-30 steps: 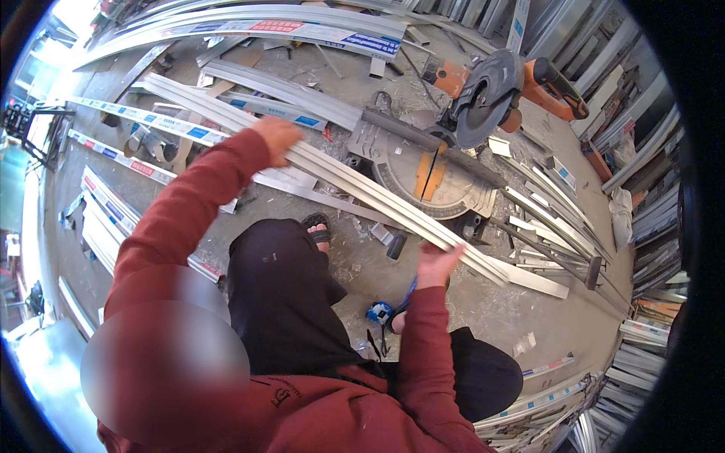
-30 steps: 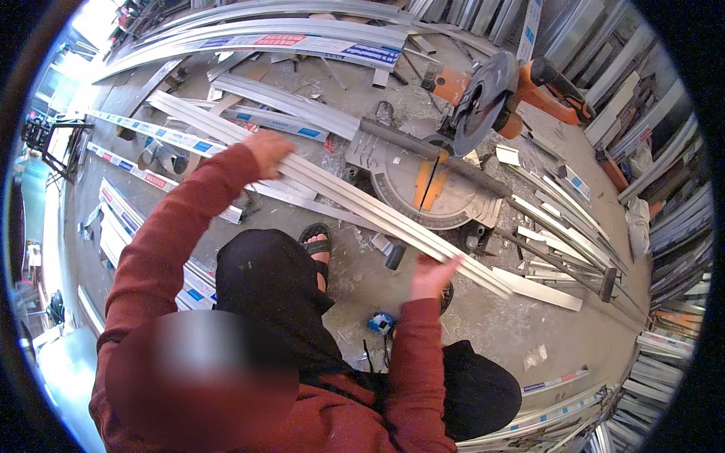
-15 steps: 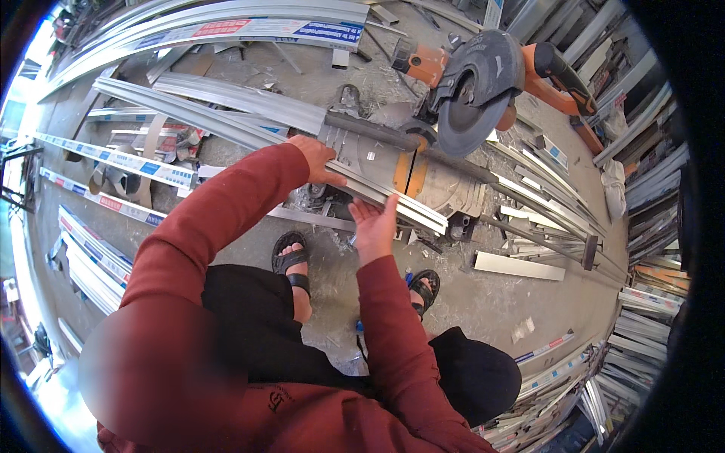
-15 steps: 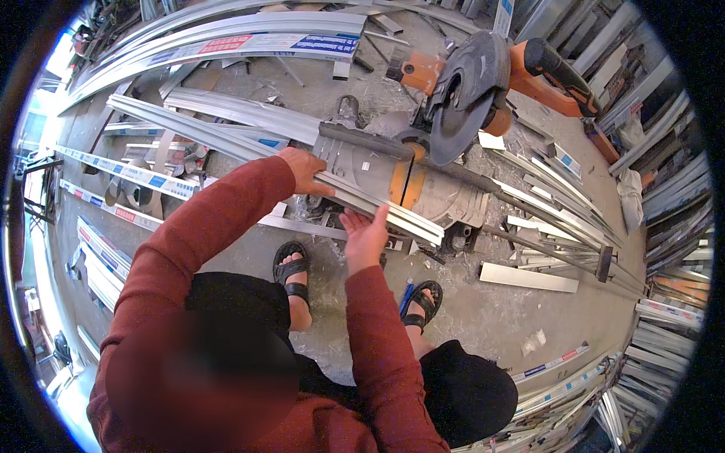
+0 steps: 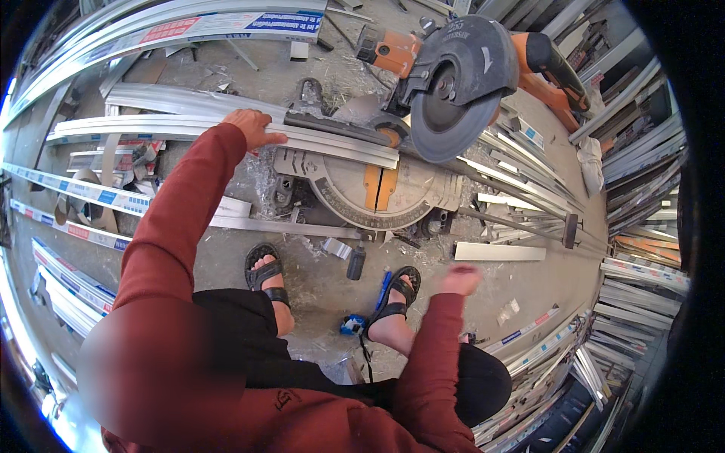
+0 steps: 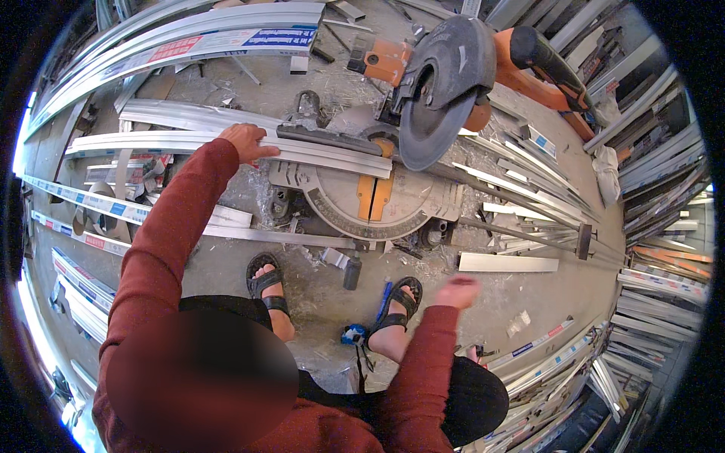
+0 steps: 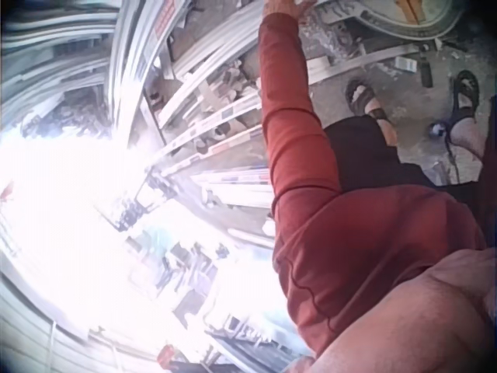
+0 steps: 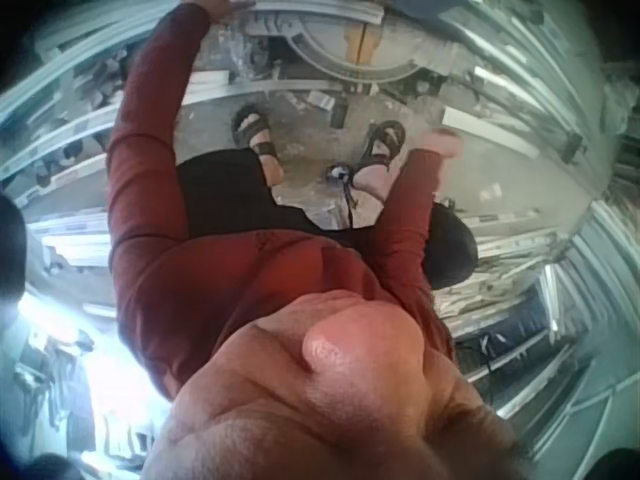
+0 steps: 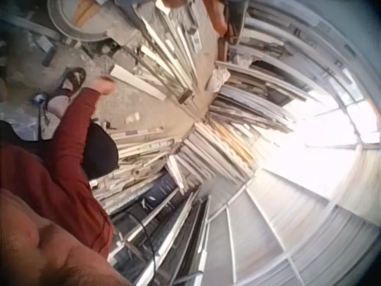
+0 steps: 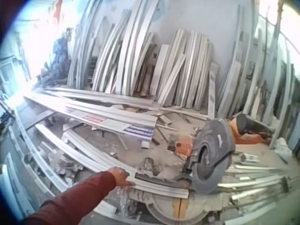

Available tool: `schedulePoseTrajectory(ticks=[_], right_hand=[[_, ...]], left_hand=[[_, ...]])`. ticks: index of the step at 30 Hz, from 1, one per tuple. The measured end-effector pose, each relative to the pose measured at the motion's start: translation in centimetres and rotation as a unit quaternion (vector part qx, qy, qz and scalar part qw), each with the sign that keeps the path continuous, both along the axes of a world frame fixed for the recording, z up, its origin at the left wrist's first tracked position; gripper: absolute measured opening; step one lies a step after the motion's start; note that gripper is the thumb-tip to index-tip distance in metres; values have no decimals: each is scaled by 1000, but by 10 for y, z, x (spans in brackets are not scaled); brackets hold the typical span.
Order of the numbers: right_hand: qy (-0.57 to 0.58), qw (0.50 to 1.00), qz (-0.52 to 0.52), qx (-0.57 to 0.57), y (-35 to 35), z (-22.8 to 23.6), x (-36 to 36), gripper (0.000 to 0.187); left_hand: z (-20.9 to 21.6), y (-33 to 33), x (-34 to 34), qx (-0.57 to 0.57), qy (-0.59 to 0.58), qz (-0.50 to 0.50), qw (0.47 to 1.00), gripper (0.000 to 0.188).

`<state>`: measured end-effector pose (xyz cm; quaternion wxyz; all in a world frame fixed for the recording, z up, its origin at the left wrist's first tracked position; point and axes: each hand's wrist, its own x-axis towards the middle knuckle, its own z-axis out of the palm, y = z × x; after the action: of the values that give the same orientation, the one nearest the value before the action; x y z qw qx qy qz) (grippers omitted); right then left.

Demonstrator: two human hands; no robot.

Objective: The person repeatedly selects long aluminum profiles, places them on a miter saw, and cuts them to length. The cut pieces are set aside on the floor. The person also uses a tape measure and a blue marker to measure and mark a profile before cutting.

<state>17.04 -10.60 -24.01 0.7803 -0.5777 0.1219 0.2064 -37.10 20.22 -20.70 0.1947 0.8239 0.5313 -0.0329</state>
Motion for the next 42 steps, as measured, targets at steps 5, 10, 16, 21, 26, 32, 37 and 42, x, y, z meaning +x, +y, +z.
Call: schedulePoseTrajectory(ticks=[5,10,16,21,26,32,37,42], right_hand=[[-458,877,77,-120,125,181,16,31],[-820,516,237,-71,250,323,-48,44],[-808,432,345,-204,259,373,-100,43],[-701,332,529,-344,237,355,-84,69],[-661,317,601,-317,209,333,-91,68],[-664,373,583,-282,181,332,-102,63],[-677,380,570,-268,168,331,-100,64],[-647,328,584,-364,154,314,-106,61]], left_hand=[[-2,-3,0,-27,-20,10,999,65],[-6,-3,1,-11,38,-18,999,55],[7,-5,9,4,60,-23,998,50],[6,-5,11,-6,88,-17,996,52],[-15,6,1,-10,82,-35,996,55],[-19,11,-4,-6,63,-46,997,54],[-20,12,-6,-17,46,-39,998,52],[-17,8,-2,-31,55,-32,997,50]])
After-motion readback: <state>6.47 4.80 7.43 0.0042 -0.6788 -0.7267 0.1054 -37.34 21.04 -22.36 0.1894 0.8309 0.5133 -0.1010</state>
